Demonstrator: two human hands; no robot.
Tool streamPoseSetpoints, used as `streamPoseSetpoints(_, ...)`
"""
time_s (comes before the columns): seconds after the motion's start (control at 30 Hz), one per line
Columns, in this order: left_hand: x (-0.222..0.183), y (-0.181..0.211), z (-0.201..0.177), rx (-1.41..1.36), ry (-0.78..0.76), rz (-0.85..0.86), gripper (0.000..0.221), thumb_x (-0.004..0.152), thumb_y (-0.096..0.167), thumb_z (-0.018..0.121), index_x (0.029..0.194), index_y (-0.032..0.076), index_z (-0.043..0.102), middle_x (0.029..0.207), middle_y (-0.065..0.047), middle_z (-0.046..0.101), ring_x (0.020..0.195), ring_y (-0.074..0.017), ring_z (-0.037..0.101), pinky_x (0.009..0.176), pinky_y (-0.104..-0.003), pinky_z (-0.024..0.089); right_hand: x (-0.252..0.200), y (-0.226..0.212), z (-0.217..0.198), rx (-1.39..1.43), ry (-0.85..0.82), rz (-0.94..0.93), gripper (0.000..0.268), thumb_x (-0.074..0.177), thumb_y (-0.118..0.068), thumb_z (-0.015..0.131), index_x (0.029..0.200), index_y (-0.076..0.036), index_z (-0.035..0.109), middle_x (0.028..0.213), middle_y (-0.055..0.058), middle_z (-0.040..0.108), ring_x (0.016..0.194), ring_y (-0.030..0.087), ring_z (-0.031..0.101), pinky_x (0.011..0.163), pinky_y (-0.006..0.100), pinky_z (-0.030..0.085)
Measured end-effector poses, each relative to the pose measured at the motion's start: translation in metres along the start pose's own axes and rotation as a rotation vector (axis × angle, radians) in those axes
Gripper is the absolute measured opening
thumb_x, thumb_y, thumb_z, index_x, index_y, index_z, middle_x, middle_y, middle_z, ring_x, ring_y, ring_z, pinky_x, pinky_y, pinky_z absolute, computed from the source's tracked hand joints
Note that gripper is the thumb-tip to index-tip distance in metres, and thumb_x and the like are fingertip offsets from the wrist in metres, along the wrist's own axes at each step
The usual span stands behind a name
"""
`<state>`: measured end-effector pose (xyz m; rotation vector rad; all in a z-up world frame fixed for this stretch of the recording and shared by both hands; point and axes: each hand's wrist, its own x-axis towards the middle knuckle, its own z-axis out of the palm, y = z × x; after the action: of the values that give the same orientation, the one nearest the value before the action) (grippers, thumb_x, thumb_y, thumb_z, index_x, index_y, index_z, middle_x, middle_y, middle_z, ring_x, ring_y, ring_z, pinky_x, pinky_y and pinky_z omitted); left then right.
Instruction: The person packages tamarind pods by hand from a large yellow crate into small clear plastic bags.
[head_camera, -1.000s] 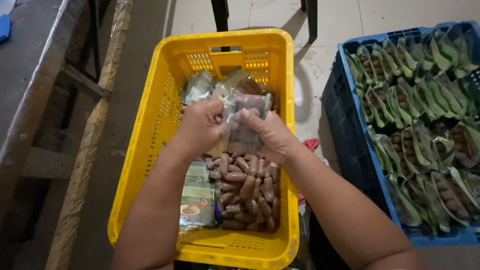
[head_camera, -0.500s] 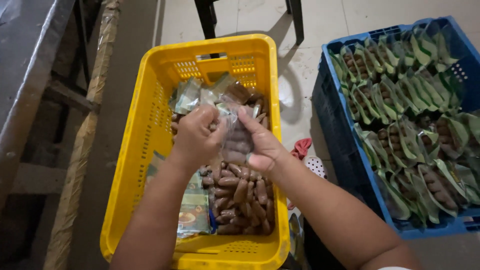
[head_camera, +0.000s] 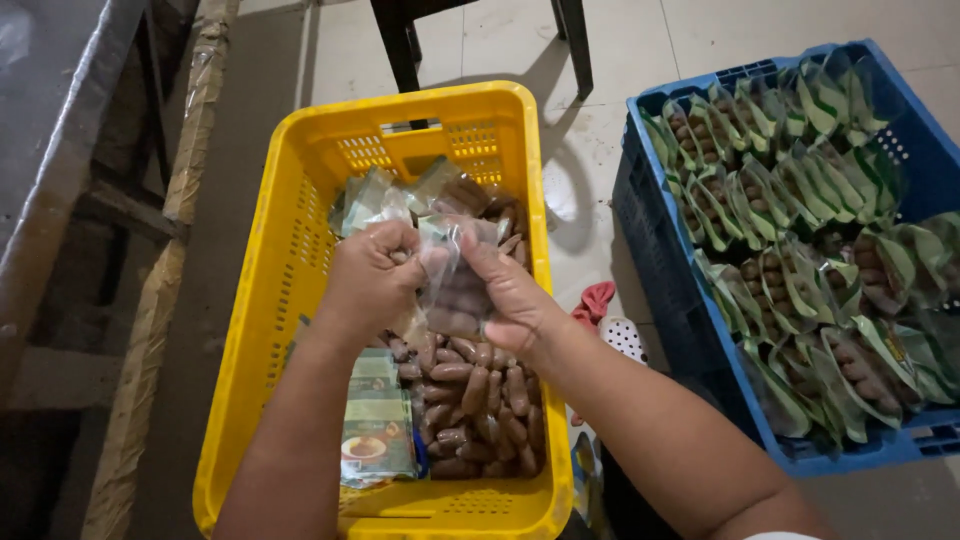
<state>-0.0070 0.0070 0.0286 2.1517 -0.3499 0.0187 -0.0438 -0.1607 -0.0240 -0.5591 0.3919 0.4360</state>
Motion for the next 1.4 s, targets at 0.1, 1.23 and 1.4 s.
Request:
streamPoseSetpoints(0.1, 0.003, -0.007, 0.007, -0.087, 0.061, -0.063, 0.01, 0.076, 0.019, 0.08, 0.079, 0.013, 0.072, 0.058, -0.004, 0.052, 0.061, -0.0138, 0.056, 0.056, -0.029, 0.042, 0.001, 0.002, -0.003, -0.016, 0.011, 0.015, 0.048, 0.083, -0.051, 0.081, 0.11, -0.013, 0.071, 0.112, 0.018, 0.076, 0.105, 0.044, 0.073, 0.085, 0.068, 0.058)
streamPoseSetpoints(1.23, -0.071, 0.043, -0.014, 0.547, -0.275, -0.275, 0.018, 0.087, 0.023, 0.075, 0.085, 0.005, 0.074, 0.061, -0.006, 0.065, 0.051, -0.0245, 0.062, 0.053, -0.038, 0.053, -0.062, 0.026, 0.031, -0.373, 0.096, -0.231, 0.042, 0.084, -0.029, 0.086, 0.12, -0.017, 0.068, 0.106, 0.004, 0.069, 0.097, 0.038, 0.076, 0.079, 0.064, 0.062)
streamPoseSetpoints(1.4, -0.089, 0.025, -0.01, 0.385, -0.168, -0.219, 0.023, 0.076, 0.019, 0.069, 0.089, 0.001, 0.077, 0.079, -0.022, 0.073, 0.083, -0.0445, 0.071, 0.075, -0.05, 0.056, -0.069, 0.023, 0.033, -0.334, 0.106, -0.216, 0.041, 0.084, -0.03, 0.085, 0.119, -0.018, 0.067, 0.103, 0.004, 0.069, 0.092, 0.037, 0.076, 0.076, 0.064, 0.063)
